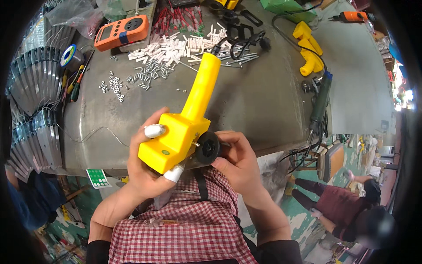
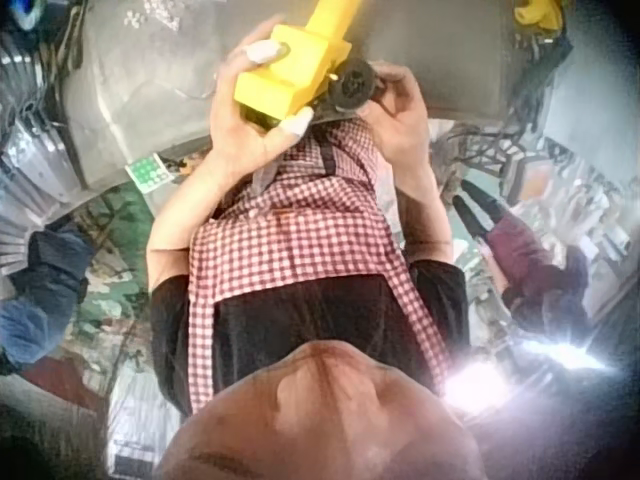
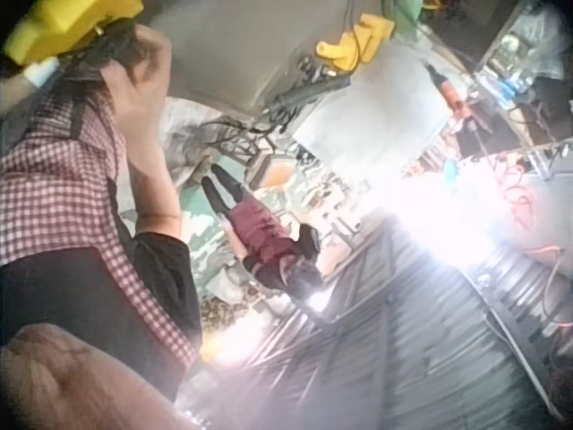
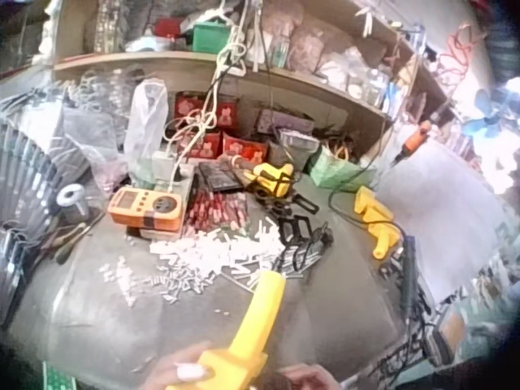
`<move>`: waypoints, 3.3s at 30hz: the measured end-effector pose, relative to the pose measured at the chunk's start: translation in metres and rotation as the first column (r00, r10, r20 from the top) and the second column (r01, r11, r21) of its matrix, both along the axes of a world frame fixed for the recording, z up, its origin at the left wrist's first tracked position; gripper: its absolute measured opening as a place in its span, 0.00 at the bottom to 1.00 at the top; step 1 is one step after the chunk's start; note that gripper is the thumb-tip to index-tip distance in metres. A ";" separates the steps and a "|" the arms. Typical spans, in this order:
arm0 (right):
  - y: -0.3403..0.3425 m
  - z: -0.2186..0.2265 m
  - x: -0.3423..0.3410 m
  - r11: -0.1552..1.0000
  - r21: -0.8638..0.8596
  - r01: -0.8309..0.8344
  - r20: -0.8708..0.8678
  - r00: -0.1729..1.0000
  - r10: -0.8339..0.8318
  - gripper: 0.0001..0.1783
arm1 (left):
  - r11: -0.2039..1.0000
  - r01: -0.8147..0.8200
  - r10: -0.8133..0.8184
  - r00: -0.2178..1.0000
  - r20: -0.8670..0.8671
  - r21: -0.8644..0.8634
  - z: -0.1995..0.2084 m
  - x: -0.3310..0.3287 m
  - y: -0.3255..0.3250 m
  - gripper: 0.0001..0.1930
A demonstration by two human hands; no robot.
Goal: The person assembles a handheld power tool by routing wires inside, attaching plastic casing components to the metal blade assembly, and fastening the housing together using an electric screwdriver.
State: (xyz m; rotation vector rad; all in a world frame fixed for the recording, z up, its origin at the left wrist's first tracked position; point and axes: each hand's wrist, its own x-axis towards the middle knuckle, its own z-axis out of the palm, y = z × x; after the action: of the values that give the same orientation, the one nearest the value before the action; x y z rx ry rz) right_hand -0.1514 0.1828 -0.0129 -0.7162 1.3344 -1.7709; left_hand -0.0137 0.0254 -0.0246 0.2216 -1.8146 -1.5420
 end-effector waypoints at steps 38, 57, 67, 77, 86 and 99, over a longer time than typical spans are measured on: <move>-0.004 0.012 0.010 0.987 0.081 0.137 -0.529 0.845 -0.074 0.23 | 0.972 -0.038 0.047 0.998 0.031 -0.233 0.010 -0.003 0.000 0.33; -0.009 0.012 0.017 0.963 0.002 0.270 -0.751 0.636 -0.177 0.22 | 0.987 -0.024 0.024 1.000 0.002 -0.156 0.011 -0.005 0.002 0.32; -0.027 0.028 0.012 0.981 -0.015 0.195 -0.954 0.292 -0.073 0.22 | 0.990 -0.102 0.103 0.995 0.004 -0.094 0.008 -0.004 -0.003 0.29; -0.066 0.034 -0.088 0.968 0.141 0.206 -0.759 0.650 -0.028 0.09 | 0.984 -0.052 0.005 0.964 0.266 0.172 0.007 0.019 -0.022 0.42; -0.118 -0.016 -0.302 0.715 0.510 0.478 -0.547 0.822 -0.159 0.11 | 0.980 -0.049 -0.034 0.915 0.402 0.195 0.027 0.012 -0.027 0.36; -0.213 0.113 -0.080 0.965 0.036 -0.260 -0.689 0.693 0.213 0.25 | 0.991 0.023 -0.115 0.631 0.767 0.129 0.036 0.069 -0.140 0.34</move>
State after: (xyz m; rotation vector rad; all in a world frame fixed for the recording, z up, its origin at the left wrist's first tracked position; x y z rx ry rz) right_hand -0.2312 -0.0297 0.1000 -1.6300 1.5563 -1.3722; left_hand 0.0553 -0.1144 0.0115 1.0266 -2.4004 -1.7452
